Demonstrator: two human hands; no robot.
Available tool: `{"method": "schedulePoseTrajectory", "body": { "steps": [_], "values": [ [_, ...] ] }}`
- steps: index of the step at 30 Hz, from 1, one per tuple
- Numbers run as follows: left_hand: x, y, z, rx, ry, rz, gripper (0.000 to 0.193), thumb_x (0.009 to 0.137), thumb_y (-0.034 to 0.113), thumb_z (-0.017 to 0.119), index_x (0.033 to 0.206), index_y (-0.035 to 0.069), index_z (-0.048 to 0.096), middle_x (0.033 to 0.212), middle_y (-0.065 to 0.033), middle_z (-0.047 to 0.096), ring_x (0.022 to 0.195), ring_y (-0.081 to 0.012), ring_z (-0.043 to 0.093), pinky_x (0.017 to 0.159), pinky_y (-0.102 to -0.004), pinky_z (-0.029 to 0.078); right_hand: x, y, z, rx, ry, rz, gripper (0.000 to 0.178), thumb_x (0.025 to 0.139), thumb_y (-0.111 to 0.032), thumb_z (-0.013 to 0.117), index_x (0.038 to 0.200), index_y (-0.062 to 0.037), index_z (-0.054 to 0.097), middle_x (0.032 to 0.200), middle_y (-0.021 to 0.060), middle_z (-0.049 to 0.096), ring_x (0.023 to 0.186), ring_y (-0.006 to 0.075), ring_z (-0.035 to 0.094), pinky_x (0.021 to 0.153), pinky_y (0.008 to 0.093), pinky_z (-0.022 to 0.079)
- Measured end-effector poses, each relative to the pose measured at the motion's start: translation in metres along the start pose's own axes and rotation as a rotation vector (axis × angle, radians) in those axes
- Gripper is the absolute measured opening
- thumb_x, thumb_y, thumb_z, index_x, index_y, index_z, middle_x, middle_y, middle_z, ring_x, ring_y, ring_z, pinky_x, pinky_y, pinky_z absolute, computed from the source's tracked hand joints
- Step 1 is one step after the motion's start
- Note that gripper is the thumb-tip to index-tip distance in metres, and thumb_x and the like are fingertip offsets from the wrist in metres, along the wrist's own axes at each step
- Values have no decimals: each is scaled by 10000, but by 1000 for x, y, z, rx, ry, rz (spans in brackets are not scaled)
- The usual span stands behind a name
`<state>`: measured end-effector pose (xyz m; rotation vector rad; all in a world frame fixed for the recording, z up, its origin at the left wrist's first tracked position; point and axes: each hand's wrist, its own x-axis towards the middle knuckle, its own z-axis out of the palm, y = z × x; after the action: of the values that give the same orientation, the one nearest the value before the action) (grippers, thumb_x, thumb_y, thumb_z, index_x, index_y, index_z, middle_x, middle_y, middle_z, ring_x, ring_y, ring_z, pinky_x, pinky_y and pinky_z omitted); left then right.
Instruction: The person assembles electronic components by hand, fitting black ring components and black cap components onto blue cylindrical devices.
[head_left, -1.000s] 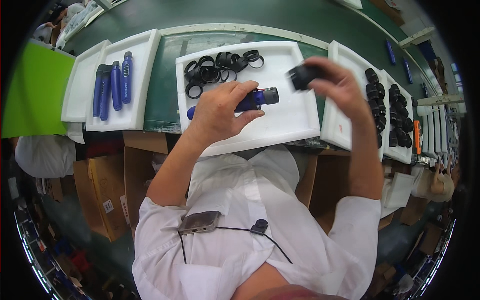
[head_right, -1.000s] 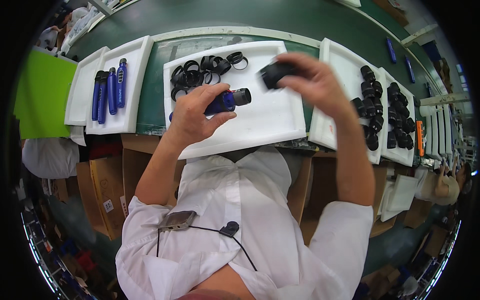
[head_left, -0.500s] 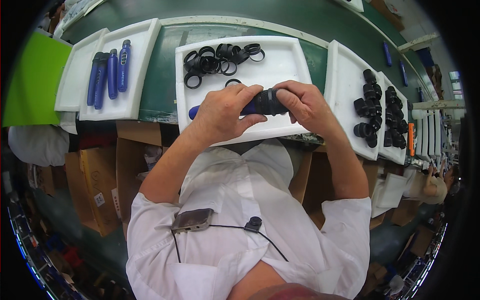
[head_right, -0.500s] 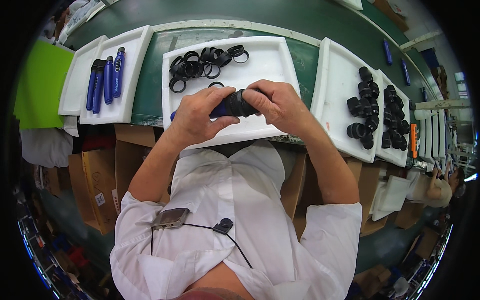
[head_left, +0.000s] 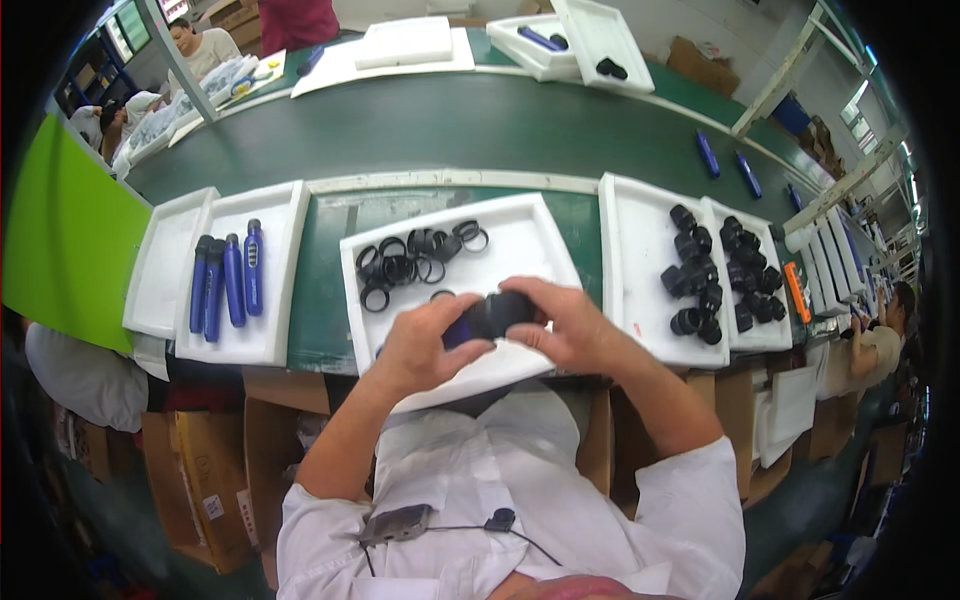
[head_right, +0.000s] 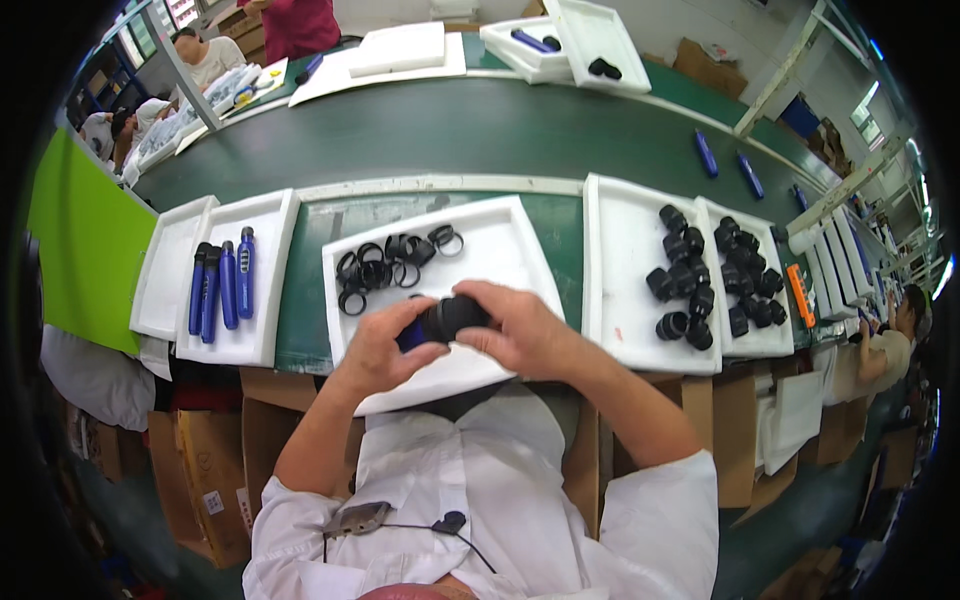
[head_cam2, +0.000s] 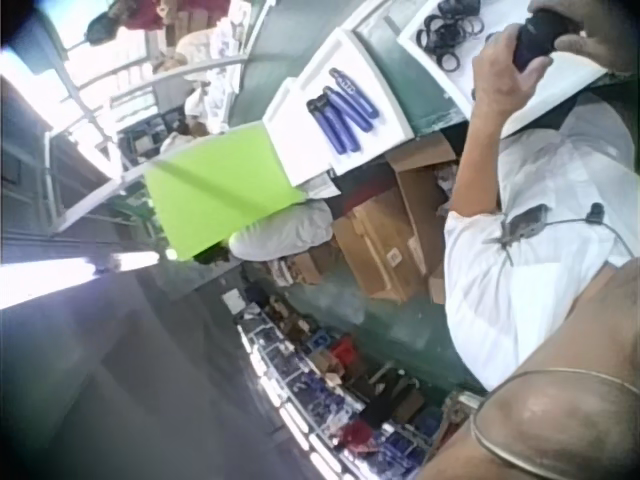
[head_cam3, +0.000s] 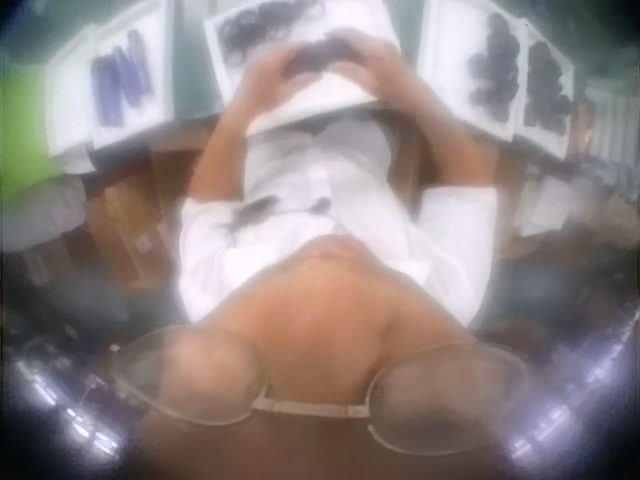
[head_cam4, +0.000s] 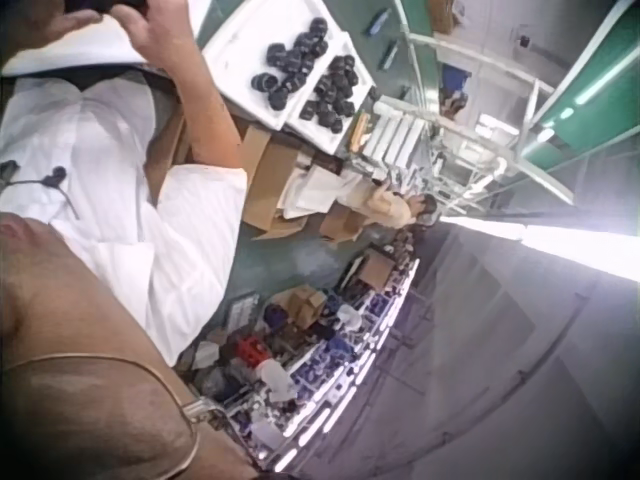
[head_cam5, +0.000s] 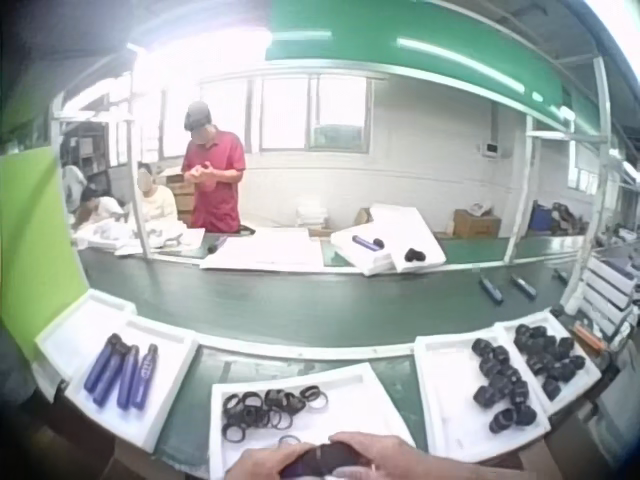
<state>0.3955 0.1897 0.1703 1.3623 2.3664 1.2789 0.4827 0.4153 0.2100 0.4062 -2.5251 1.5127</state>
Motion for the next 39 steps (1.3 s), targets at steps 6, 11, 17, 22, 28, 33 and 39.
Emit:
{"method": "schedulePoseTrajectory", "body": {
  "steps": [6,11,17,22,28,33,39],
  "values": [
    [9,13,-2,189,87,142,585,746,261,879,1223,46,617,954,-164,677,853,-369,669,739,-432,539,-6,8,-5,36,18,173,404,979,-361,676,1104,19,623,786,116,656,700,183,625,668,326,519],
    [16,15,8,261,44,45,560,775,289,871,1215,31,637,987,-156,689,876,-349,678,775,-404,542,-2,17,-2,80,56,541,408,1002,-382,635,1083,17,642,722,96,615,640,161,579,626,325,496],
    [11,7,7,109,28,71,538,781,338,858,1184,60,635,940,-138,675,841,-336,674,738,-408,539,-12,11,0,80,72,212,429,1006,-398,614,1081,22,648,707,60,591,634,128,547,602,297,463],
    [16,11,12,298,31,71,530,762,297,877,1154,36,635,971,-146,679,848,-339,672,761,-400,529,-4,15,-17,130,-121,649,406,1008,-379,612,1056,22,655,729,75,623,669,128,584,602,297,477],
    [33,19,7,-16,-572,-296,521,753,244,868,1145,20,607,965,-145,653,893,-315,666,718,-404,533,-9,25,6,-339,178,-291,261,995,-228,597,1028,22,662,762,142,680,590,205,632,589,359,529],
    [40,19,17,409,-218,-37,359,728,220,821,942,1,634,878,-194,694,870,-359,696,746,-434,543,-7,37,11,112,211,412,300,937,-260,678,1069,6,636,732,172,627,645,289,648,641,406,541],
    [49,24,19,453,-265,-79,297,764,220,777,936,5,665,883,-200,708,868,-400,698,797,-458,555,-5,31,9,-174,264,259,419,984,-391,611,893,14,664,688,179,634,649,365,634,666,405,534]
  ]
}}
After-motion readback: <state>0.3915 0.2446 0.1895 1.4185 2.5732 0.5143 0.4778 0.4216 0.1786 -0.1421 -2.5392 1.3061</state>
